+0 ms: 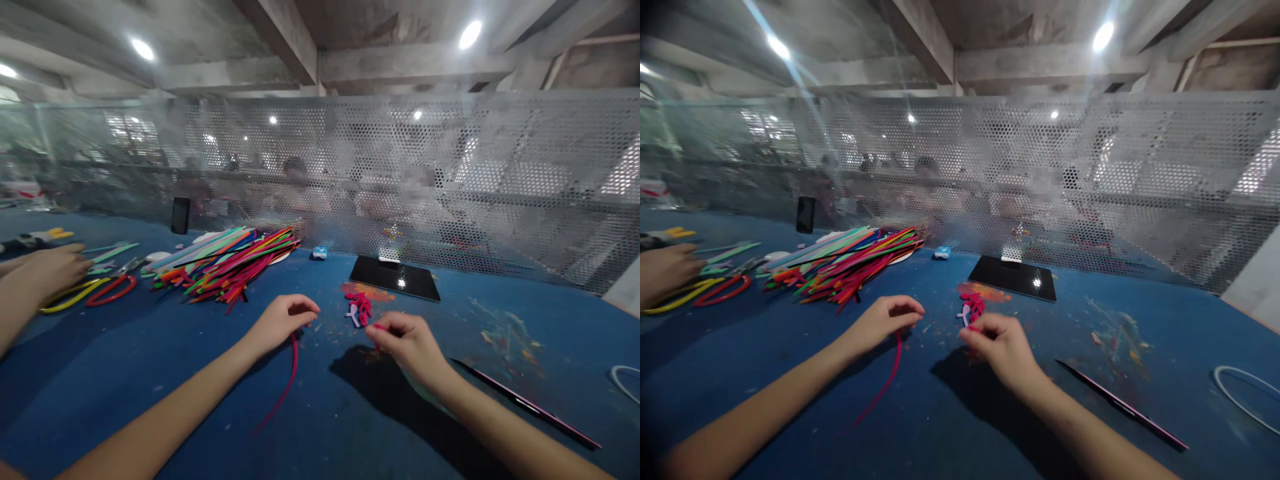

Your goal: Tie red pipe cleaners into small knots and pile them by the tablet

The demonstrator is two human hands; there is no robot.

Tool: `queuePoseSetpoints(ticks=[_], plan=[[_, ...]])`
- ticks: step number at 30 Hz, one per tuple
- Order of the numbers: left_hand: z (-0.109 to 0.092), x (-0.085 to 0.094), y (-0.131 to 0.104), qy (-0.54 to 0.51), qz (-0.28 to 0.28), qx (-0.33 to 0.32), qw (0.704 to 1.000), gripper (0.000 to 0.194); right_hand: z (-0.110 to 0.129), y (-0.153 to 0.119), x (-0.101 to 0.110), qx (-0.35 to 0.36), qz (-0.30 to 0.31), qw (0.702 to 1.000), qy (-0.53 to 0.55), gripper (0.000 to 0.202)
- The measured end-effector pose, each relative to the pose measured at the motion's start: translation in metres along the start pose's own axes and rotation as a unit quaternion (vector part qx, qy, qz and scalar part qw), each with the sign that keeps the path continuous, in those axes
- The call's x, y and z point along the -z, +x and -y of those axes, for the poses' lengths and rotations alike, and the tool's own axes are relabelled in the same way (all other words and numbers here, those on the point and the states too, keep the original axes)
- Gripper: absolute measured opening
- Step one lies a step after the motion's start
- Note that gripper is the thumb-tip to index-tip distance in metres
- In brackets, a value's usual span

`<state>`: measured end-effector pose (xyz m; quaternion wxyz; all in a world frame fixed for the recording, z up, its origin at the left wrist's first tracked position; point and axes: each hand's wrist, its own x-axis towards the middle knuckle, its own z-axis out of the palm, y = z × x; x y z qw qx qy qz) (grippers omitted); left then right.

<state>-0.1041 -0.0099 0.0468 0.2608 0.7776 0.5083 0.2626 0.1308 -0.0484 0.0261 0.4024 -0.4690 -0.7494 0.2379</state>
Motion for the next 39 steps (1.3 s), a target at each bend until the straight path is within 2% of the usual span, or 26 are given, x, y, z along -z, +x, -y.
queuePoseSetpoints(ticks=[2,4,6,9,11,13,17,21,23,25,27,30,32,33,36,39], plan=[[0.01,0.009,0.003,0.052,-0.022,0.005,0.998,0.019,-0.001,0.016,0.01,0.008,-0.043,0.997,-0.058,0.034],[0.019,0.016,0.004,0.093,-0.045,0.015,0.995,0.017,-0.006,0.03,0.013,0.016,-0.06,0.99,-0.124,0.03],[0.026,0.019,0.004,0.128,-0.06,0.025,0.99,0.017,-0.014,0.039,0.008,0.023,-0.047,0.981,-0.187,0.027],[0.033,0.019,0.004,0.155,-0.051,0.027,0.986,0.019,-0.027,0.04,-0.004,0.028,-0.001,0.965,-0.259,0.041],[0.035,0.017,0.004,0.162,-0.028,0.02,0.986,0.02,-0.031,0.034,-0.007,0.027,0.022,0.955,-0.295,0.044],[0.035,0.017,0.004,0.16,0.008,0.005,0.987,0.02,-0.034,0.025,0.0,0.024,0.035,0.944,-0.327,0.04],[0.035,0.025,0.003,0.136,0.095,-0.031,0.986,0.022,-0.043,-0.001,0.035,0.015,0.046,0.925,-0.376,0.029],[0.039,0.038,0.003,0.107,0.176,-0.064,0.976,0.026,-0.065,-0.032,0.075,-0.026,0.042,0.909,-0.415,0.026],[0.041,0.043,0.003,0.095,0.204,-0.085,0.971,0.028,-0.074,-0.046,0.088,-0.042,0.041,0.909,-0.413,0.025],[0.042,0.045,0.002,0.085,0.22,-0.103,0.966,0.026,-0.076,-0.059,0.091,-0.039,0.039,0.912,-0.405,0.024],[0.043,0.044,0.002,0.079,0.231,-0.116,0.963,0.026,-0.068,-0.067,0.084,-0.011,0.032,0.918,-0.395,0.023],[0.043,0.04,0.002,0.072,0.235,-0.122,0.962,0.026,-0.035,-0.071,0.058,0.077,0.033,0.922,-0.377,0.022],[0.044,0.038,0.002,0.07,0.23,-0.121,0.963,0.023,-0.004,-0.067,0.034,0.162,0.088,0.916,-0.358,0.028],[0.044,0.037,0.002,0.068,0.227,-0.121,0.964,0.02,0.013,-0.063,0.021,0.222,0.118,0.903,-0.349,0.031],[0.044,0.035,0.002,0.065,0.219,-0.115,0.967,0.012,0.055,-0.049,-0.021,0.389,0.189,0.831,-0.35,0.037],[0.042,0.035,0.001,0.062,0.217,-0.108,0.968,0.012,0.074,-0.038,-0.059,0.475,0.187,0.794,-0.33,0.023]])
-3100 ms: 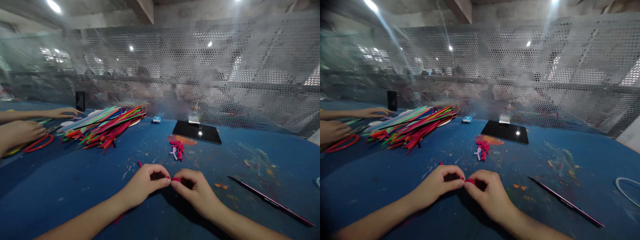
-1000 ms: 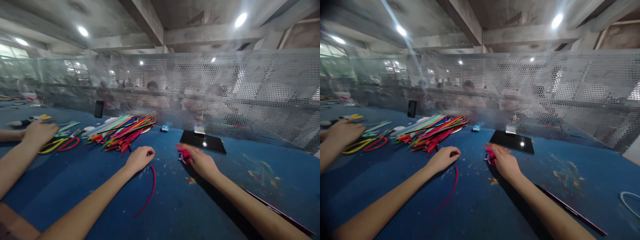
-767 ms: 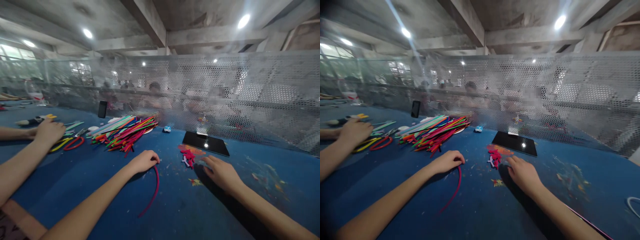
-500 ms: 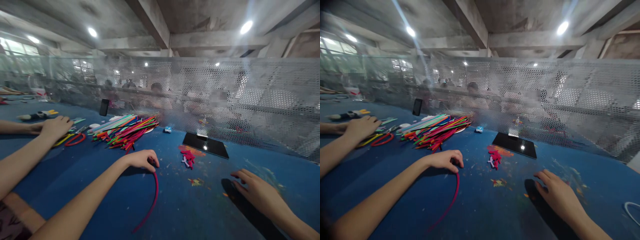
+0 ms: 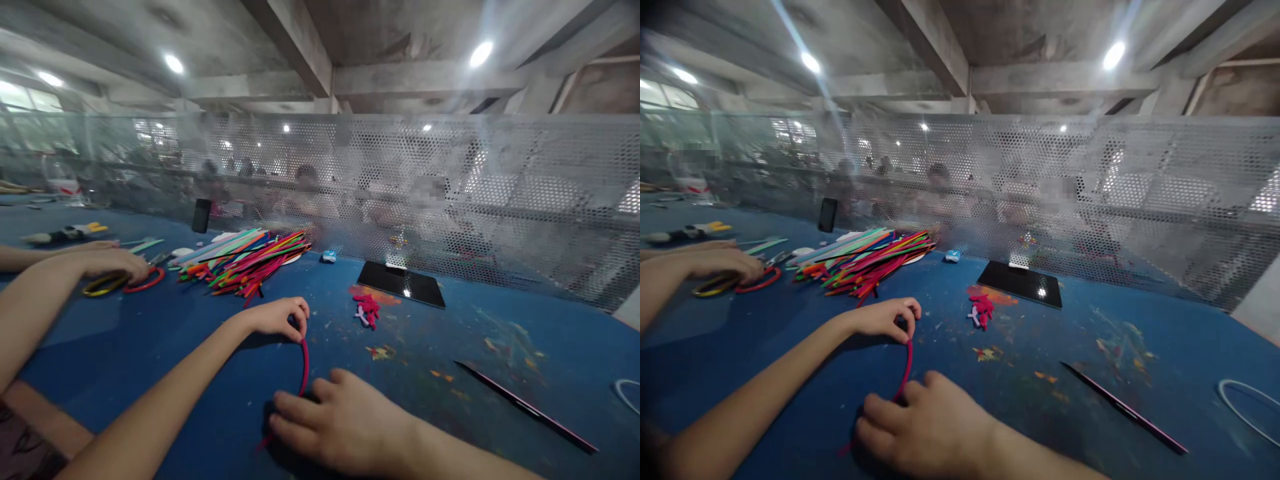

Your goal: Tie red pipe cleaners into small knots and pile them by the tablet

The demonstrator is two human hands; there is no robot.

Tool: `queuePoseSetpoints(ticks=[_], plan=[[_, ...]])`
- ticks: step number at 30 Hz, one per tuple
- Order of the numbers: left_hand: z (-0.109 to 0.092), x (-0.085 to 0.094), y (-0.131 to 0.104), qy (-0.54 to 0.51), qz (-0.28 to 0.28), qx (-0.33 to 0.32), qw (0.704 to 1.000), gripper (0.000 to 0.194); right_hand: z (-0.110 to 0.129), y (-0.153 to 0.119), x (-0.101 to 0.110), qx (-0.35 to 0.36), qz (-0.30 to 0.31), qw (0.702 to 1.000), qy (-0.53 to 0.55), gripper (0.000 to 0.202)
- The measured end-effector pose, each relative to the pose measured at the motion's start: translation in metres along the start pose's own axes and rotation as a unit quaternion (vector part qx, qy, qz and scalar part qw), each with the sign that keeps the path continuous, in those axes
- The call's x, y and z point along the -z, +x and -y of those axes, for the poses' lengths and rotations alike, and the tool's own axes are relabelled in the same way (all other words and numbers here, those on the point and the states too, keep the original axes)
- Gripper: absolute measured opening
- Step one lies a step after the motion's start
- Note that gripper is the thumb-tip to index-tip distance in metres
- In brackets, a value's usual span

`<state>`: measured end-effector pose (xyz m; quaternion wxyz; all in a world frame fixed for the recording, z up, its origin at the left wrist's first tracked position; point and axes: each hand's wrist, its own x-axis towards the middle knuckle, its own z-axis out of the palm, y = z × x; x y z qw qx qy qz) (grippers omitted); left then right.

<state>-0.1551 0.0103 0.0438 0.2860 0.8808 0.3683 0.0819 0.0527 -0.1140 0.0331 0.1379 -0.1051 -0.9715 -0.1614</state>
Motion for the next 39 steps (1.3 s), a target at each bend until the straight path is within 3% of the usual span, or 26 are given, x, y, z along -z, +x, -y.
queuePoseSetpoints(ticks=[3,6,12,17,21,24,28,31,36,39], plan=[[-0.001,-0.001,0.0,-0.008,-0.006,0.005,1.0,0.012,-0.001,0.015,-0.018,0.068,-0.033,0.997,-0.001,0.019],[0.0,-0.002,0.003,-0.023,-0.027,0.015,0.999,0.016,-0.012,0.01,-0.028,0.084,-0.049,0.995,-0.009,0.018],[-0.005,-0.011,0.012,-0.11,-0.076,0.062,0.989,0.026,-0.042,-0.025,-0.028,-0.035,-0.031,0.999,-0.028,0.016],[-0.025,-0.03,0.02,-0.222,-0.055,0.101,0.968,0.035,-0.05,-0.048,-0.031,-0.093,-0.075,0.993,0.004,0.025],[-0.044,-0.05,0.025,-0.335,-0.032,0.09,0.937,0.027,-0.054,-0.052,-0.04,-0.142,-0.079,0.985,0.064,0.025],[-0.056,-0.062,0.026,-0.412,-0.052,0.049,0.908,0.032,-0.06,-0.05,-0.049,-0.271,-0.12,0.948,0.115,0.018],[-0.065,-0.069,0.024,-0.385,-0.105,0.041,0.916,0.019,-0.064,-0.05,-0.055,-0.396,-0.187,0.867,0.237,0.007],[-0.068,-0.069,0.026,-0.399,-0.143,0.045,0.905,0.015,-0.063,-0.05,-0.054,-0.401,-0.209,0.838,0.306,0.01],[-0.071,-0.07,0.029,-0.515,-0.182,0.047,0.836,0.018,-0.059,-0.048,-0.053,-0.378,-0.229,0.821,0.362,0.008],[-0.076,-0.07,0.028,-0.523,-0.176,0.02,0.834,0.017,-0.059,-0.049,-0.053,-0.371,-0.215,0.816,0.388,0.008]])
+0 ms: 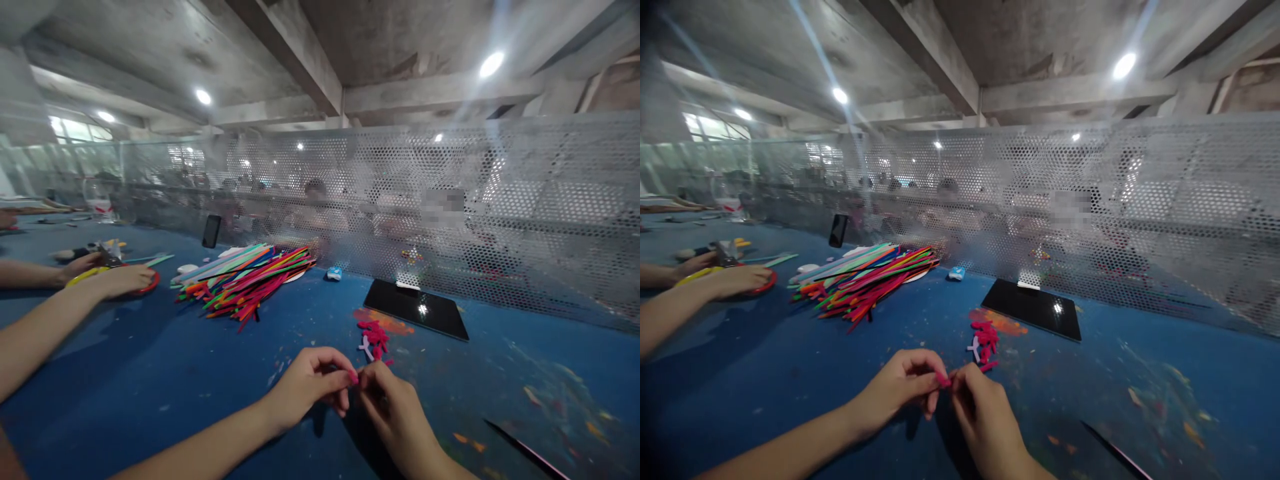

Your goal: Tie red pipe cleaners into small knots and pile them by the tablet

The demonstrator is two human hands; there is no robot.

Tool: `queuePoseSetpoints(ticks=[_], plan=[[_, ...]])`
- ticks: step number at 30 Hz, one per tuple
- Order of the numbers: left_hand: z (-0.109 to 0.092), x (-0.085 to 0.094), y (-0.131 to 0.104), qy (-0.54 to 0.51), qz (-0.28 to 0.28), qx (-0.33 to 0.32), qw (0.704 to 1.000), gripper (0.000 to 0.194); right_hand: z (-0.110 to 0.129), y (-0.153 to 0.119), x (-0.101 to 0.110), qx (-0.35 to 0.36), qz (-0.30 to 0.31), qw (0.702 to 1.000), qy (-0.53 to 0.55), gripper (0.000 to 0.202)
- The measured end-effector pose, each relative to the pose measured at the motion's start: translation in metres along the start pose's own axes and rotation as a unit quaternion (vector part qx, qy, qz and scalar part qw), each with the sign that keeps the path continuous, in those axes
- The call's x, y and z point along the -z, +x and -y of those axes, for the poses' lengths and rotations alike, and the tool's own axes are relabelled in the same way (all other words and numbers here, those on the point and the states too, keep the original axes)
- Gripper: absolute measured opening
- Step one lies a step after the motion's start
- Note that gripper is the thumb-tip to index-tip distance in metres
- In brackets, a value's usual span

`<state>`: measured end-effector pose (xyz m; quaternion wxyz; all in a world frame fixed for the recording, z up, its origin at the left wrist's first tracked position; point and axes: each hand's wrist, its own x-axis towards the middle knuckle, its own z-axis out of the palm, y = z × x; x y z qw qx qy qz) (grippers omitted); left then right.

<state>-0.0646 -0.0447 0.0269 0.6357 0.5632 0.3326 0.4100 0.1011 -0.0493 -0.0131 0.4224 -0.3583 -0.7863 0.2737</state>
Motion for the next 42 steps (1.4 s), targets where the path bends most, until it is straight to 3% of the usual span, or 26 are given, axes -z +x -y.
queuePoseSetpoints(ticks=[4,7,11,12,14,16,18,19,21,23,28,31,36,42], plan=[[-0.004,-0.007,-0.006,0.044,0.036,-0.047,0.997,0.014,-0.001,-0.002,0.001,0.001,0.018,1.0,-0.012,0.008],[-0.005,-0.009,-0.008,0.053,0.038,-0.053,0.996,0.016,-0.001,-0.003,0.002,0.044,0.01,0.999,-0.029,0.01],[-0.006,-0.006,-0.007,-0.009,-0.015,-0.036,0.999,0.022,0.004,-0.005,-0.001,0.103,-0.119,0.987,-0.032,0.006],[-0.006,-0.006,-0.007,-0.015,-0.033,-0.044,0.998,0.022,0.007,-0.006,-0.003,0.085,-0.137,0.987,-0.006,0.002],[-0.007,-0.007,-0.009,0.0,-0.049,-0.075,0.996,0.021,0.013,-0.006,-0.009,-0.022,-0.125,0.985,0.119,0.011],[-0.006,-0.01,-0.012,0.037,-0.035,-0.115,0.992,0.019,0.018,-0.004,-0.015,-0.173,-0.084,0.931,0.31,0.023],[-0.004,-0.014,-0.016,0.076,-0.004,-0.137,0.988,0.019,0.018,-0.001,-0.02,-0.272,-0.064,0.839,0.467,0.035],[-0.003,-0.016,-0.017,0.094,0.015,-0.139,0.986,0.02,0.017,0.001,-0.022,-0.29,-0.064,0.804,0.514,0.038],[-0.001,-0.017,-0.018,0.125,0.046,-0.124,0.983,0.021,0.012,0.002,-0.024,-0.293,-0.08,0.78,0.547,0.038],[0.001,-0.016,-0.017,0.156,0.051,-0.094,0.982,0.021,0.007,0.002,-0.024,-0.294,-0.107,0.791,0.526,0.04],[-0.002,-0.014,-0.014,0.225,-0.024,-0.053,0.973,0.02,0.005,-0.002,-0.02,-0.243,-0.169,0.875,0.383,0.038],[-0.003,-0.013,-0.011,0.171,-0.052,-0.057,0.982,0.019,0.009,-0.003,-0.016,-0.221,-0.189,0.885,0.363,0.036],[-0.001,-0.009,-0.005,0.097,-0.044,-0.035,0.994,0.024,0.009,-0.002,-0.013,-0.192,-0.179,0.905,0.334,0.033],[0.009,-0.004,-0.002,-0.02,-0.048,0.066,0.996,0.028,0.01,-0.002,-0.012,-0.127,-0.151,0.942,0.272,0.022]])
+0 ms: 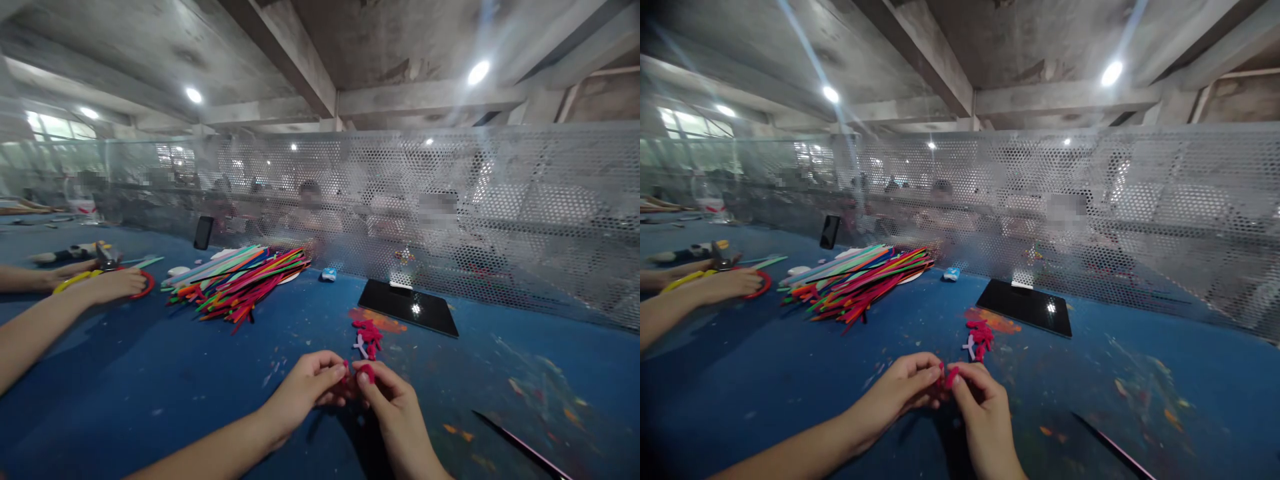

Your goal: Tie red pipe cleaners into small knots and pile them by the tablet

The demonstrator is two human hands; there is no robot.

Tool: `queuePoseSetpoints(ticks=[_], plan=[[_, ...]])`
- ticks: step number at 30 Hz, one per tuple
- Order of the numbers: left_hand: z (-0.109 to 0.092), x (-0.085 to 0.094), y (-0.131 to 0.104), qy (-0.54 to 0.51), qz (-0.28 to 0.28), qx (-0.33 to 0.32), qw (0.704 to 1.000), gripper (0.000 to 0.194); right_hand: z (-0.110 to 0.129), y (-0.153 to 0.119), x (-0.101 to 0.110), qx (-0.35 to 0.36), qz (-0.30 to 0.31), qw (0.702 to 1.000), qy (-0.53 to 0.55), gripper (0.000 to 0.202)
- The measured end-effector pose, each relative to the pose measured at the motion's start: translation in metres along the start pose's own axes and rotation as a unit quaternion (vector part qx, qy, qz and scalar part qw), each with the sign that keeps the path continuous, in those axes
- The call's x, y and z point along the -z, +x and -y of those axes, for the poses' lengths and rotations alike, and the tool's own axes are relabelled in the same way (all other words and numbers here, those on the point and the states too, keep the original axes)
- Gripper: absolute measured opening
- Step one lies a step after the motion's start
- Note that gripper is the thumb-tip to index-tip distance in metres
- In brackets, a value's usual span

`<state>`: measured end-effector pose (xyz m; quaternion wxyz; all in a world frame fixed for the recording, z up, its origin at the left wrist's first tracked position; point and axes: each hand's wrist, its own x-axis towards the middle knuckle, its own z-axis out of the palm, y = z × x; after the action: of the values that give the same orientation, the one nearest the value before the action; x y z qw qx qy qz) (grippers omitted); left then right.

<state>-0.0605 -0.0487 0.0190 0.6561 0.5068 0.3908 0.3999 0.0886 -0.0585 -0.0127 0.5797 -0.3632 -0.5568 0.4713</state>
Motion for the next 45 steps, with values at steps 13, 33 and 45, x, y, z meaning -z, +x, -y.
queuePoseSetpoints(ticks=[13,33,45], plan=[[0.008,0.003,0.001,-0.201,0.007,0.083,0.976,0.019,0.001,0.001,0.001,0.066,0.074,0.988,-0.12,0.023],[0.004,-0.011,-0.004,-0.124,0.003,0.013,0.992,0.02,-0.003,0.001,-0.002,-0.018,0.033,0.998,-0.044,0.012],[0.003,-0.001,-0.001,-0.123,-0.045,0.037,0.991,0.036,0.004,0.003,0.003,-0.052,-0.029,0.998,0.023,0.024]])
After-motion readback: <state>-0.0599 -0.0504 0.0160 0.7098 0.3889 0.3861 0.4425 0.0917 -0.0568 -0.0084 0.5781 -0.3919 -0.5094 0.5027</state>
